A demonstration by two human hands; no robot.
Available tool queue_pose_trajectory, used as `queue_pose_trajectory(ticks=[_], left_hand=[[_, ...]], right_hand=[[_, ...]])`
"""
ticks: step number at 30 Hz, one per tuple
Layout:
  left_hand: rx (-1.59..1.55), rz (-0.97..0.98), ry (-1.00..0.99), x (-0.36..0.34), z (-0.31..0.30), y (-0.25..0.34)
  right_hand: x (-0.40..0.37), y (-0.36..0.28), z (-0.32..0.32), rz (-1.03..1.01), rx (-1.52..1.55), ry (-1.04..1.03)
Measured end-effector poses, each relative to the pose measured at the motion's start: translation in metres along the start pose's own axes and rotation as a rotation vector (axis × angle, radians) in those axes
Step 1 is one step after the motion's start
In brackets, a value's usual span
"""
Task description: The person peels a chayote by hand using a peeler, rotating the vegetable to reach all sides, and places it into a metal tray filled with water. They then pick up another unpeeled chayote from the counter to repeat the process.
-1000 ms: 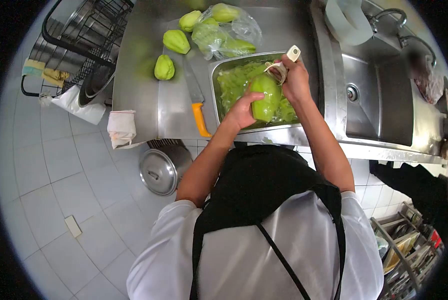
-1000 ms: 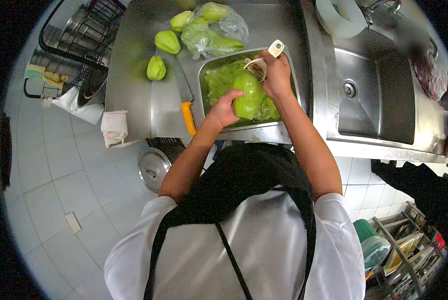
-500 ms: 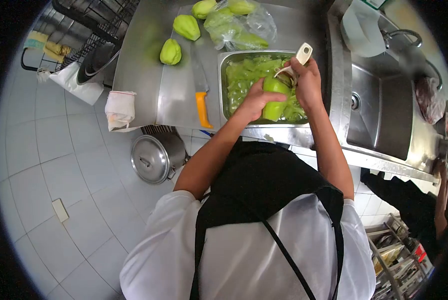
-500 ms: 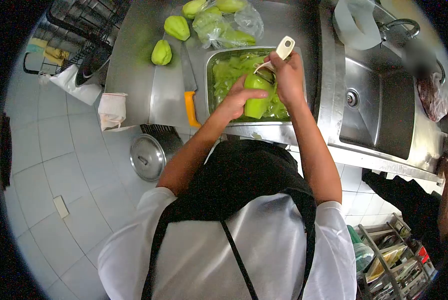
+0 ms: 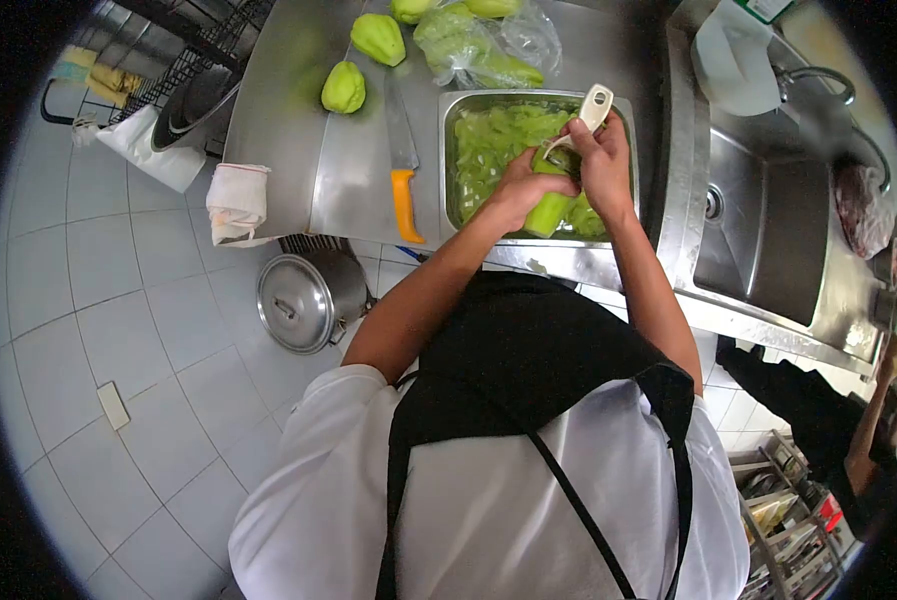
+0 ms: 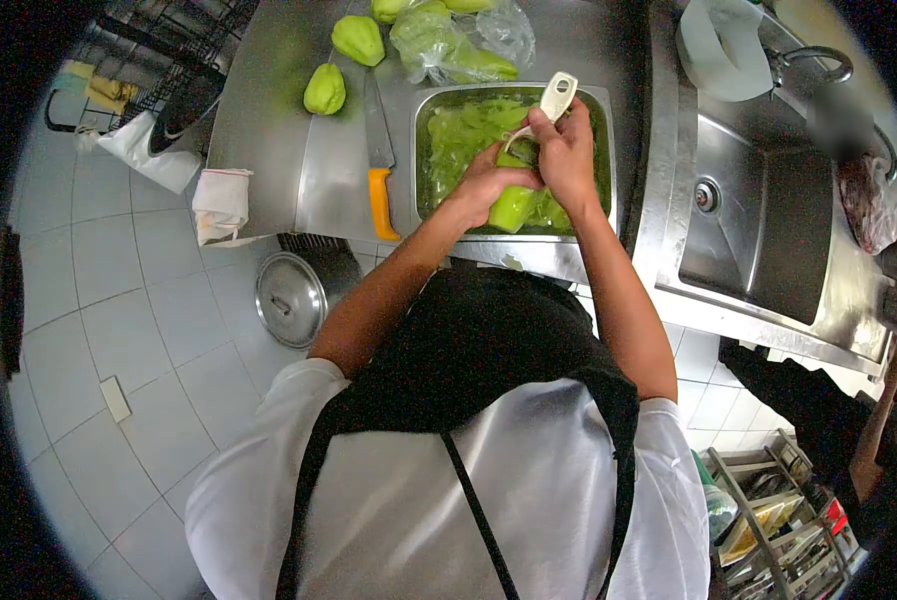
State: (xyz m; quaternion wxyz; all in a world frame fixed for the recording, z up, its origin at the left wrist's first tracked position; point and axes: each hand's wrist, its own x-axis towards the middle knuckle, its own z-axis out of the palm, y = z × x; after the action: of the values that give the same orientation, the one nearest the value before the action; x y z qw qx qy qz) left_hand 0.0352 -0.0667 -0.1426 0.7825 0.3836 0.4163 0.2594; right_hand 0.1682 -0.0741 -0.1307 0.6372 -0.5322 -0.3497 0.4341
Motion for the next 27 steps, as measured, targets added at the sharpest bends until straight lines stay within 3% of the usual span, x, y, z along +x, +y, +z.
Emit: queue_pose_trajectory(ticks=[10, 13, 14, 17, 20, 24, 27], left_hand=[[-0.02, -0.042, 0.065, -0.003, -0.022, -0.012], [0.015, -0.075, 0.121, -0.005, -0.039, -0.028], [-0.007, -0.133, 0.13, -0.006, -0.047, -0.043], [-0.087, -0.158, 0.097, 0.003, -0.047, -0.041], [-0.135, -0.167, 0.039, -0.001, -0.036, -0.015], [-0.084, -0.142, 0.118, 0.003, -0.026, -0.008], [-0.008, -0.077, 0.084, 0.003, -0.018, 0.001]], right_hand=[[0.029, 0.057, 0.004, 0.091, 0.013, 0.035], [0.038, 0.063, 0.004, 0.054, -0.194, 0.105], [0.045, 0.061, 0.004, -0.059, -0.13, 0.063], [0.045, 0.026, 0.023, 0.212, 0.049, 0.009], [0.053, 0.028, 0.032, 0.179, 0.095, 0.027], [0.054, 0.037, 0.017, 0.206, 0.229, 0.028], [0.06, 0.034, -0.011, 0.062, 0.211, 0.166]])
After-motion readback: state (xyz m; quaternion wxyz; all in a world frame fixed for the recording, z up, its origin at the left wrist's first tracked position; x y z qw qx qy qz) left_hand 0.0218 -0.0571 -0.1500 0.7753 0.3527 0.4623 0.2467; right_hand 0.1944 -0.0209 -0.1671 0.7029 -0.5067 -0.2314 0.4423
